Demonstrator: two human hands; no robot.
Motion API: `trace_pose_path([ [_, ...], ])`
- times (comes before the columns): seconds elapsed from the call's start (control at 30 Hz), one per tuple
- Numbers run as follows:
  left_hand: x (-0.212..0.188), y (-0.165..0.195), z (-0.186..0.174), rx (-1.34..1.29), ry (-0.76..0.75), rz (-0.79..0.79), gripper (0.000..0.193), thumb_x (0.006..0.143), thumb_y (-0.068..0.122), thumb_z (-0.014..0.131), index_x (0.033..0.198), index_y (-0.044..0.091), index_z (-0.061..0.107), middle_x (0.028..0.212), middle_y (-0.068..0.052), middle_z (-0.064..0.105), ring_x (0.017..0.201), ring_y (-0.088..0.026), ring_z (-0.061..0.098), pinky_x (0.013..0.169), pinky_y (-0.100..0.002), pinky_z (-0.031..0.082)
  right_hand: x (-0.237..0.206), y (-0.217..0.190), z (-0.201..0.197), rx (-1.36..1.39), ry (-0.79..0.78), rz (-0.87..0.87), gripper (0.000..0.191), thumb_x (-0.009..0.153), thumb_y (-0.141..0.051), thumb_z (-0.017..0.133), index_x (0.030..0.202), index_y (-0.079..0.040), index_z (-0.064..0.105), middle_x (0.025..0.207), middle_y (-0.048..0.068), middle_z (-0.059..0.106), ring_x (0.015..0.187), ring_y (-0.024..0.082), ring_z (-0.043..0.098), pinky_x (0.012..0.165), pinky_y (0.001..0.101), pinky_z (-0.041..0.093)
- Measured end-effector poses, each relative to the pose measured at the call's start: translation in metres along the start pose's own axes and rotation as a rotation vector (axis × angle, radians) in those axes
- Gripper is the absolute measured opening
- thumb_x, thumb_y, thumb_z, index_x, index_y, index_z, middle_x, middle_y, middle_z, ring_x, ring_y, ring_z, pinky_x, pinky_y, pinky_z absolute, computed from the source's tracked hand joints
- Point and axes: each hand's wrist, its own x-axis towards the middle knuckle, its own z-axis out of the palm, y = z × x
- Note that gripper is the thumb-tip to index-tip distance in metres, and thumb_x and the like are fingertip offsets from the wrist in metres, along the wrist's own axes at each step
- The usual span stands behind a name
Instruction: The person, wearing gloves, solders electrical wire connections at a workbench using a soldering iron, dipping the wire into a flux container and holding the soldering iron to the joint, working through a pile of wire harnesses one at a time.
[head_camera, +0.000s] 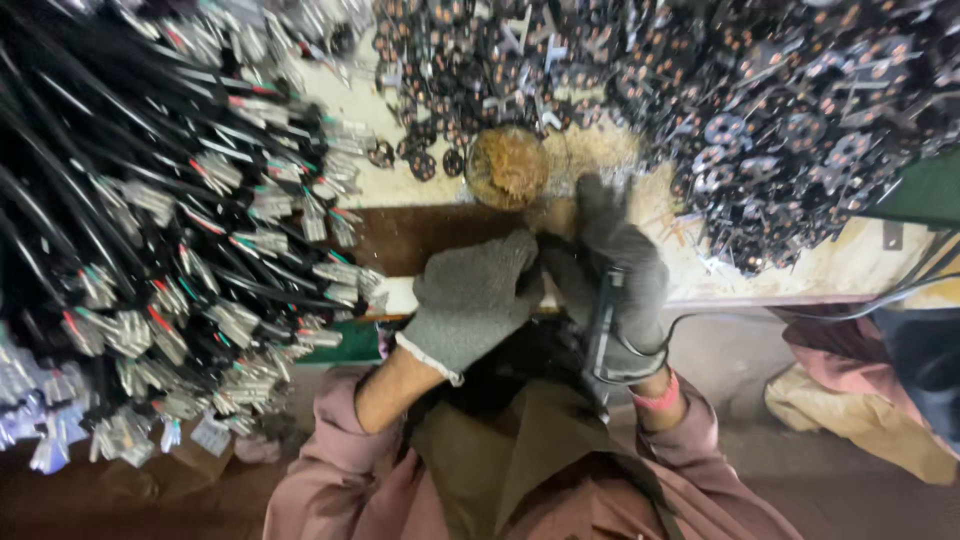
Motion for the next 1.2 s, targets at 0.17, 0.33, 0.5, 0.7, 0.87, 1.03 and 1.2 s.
trace_pose_path([
  [0.17,0.000,0.002,0.001,-0.068,-0.019,-0.082,0.021,0.085,0.025,0.069,0.098,0.010,0.062,0.073,-0.014,0.066,0.067,-0.037,0.067,0.059,-0.052,0.051,0.012,-0.014,-0.014,0.078,-0.075,0.079,0.028,0.097,-0.002,0.075,0.119,-0.006,0.059,0.122,0.018,0.070,0.099,0.035,0.075,0.079,0.0370,0.058],
  [0.33,-0.001,0.004,0.008,-0.075,0.070,-0.145,0.019,0.087,0.027,0.070,0.089,0.011,0.061,0.070,-0.014,0.066,0.066,-0.037,0.068,0.059,-0.052,0.051,-0.033,0.002,-0.004,1.237,0.131,0.610,0.033,0.086,-0.021,0.070,0.112,-0.002,0.072,0.114,0.013,0.074,0.106,0.026,0.070,0.097,0.0364,0.057],
  [0.5,-0.004,0.005,0.014,-0.113,0.111,-0.162,0.016,0.090,0.025,0.070,0.090,0.011,0.061,0.075,-0.013,0.068,0.068,-0.037,0.068,0.060,-0.050,0.052,-0.073,0.016,0.006,0.170,-0.187,0.121,0.027,0.082,-0.005,0.075,0.108,-0.001,0.073,0.098,0.016,0.073,0.089,0.029,0.071,0.079,0.0396,0.056],
  [0.7,-0.009,0.009,0.012,-0.156,0.204,-0.087,0.014,0.095,0.019,0.069,0.094,0.009,0.059,0.083,-0.015,0.066,0.072,-0.039,0.066,0.061,-0.050,0.050,-0.059,0.006,0.006,0.185,-0.022,0.324,0.012,0.077,-0.003,0.078,0.088,-0.007,0.074,0.080,0.010,0.073,0.073,0.024,0.071,0.069,0.0341,0.054],
  [0.87,-0.021,0.010,-0.001,-0.381,0.221,-0.118,0.028,0.095,0.023,0.073,0.110,0.005,0.058,0.091,-0.014,0.067,0.078,-0.035,0.069,0.064,-0.045,0.053,-0.014,-0.010,-0.011,-0.042,-0.081,0.226,0.009,0.073,-0.007,0.082,0.081,-0.007,0.078,0.078,0.010,0.074,0.067,0.024,0.068,0.064,0.0371,0.051],
  [1.03,-0.036,-0.003,-0.009,-0.367,0.071,0.065,0.024,0.092,0.011,0.067,0.116,0.008,0.068,0.106,-0.016,0.068,0.099,-0.037,0.067,0.080,-0.043,0.054,0.003,-0.021,-0.014,0.043,-0.153,0.196,0.015,0.072,-0.010,0.083,0.086,-0.007,0.076,0.081,0.010,0.073,0.071,0.025,0.067,0.067,0.0373,0.050],
  [1.2,-0.040,-0.008,-0.005,-0.720,0.005,-0.044,0.013,0.097,0.012,0.067,0.107,0.005,0.068,0.104,-0.013,0.069,0.099,-0.031,0.070,0.087,-0.039,0.054,-0.002,-0.023,-0.010,0.040,-0.133,0.180,0.019,0.074,-0.008,0.082,0.090,-0.006,0.072,0.084,0.009,0.072,0.073,0.023,0.066,0.069,0.0364,0.050],
])
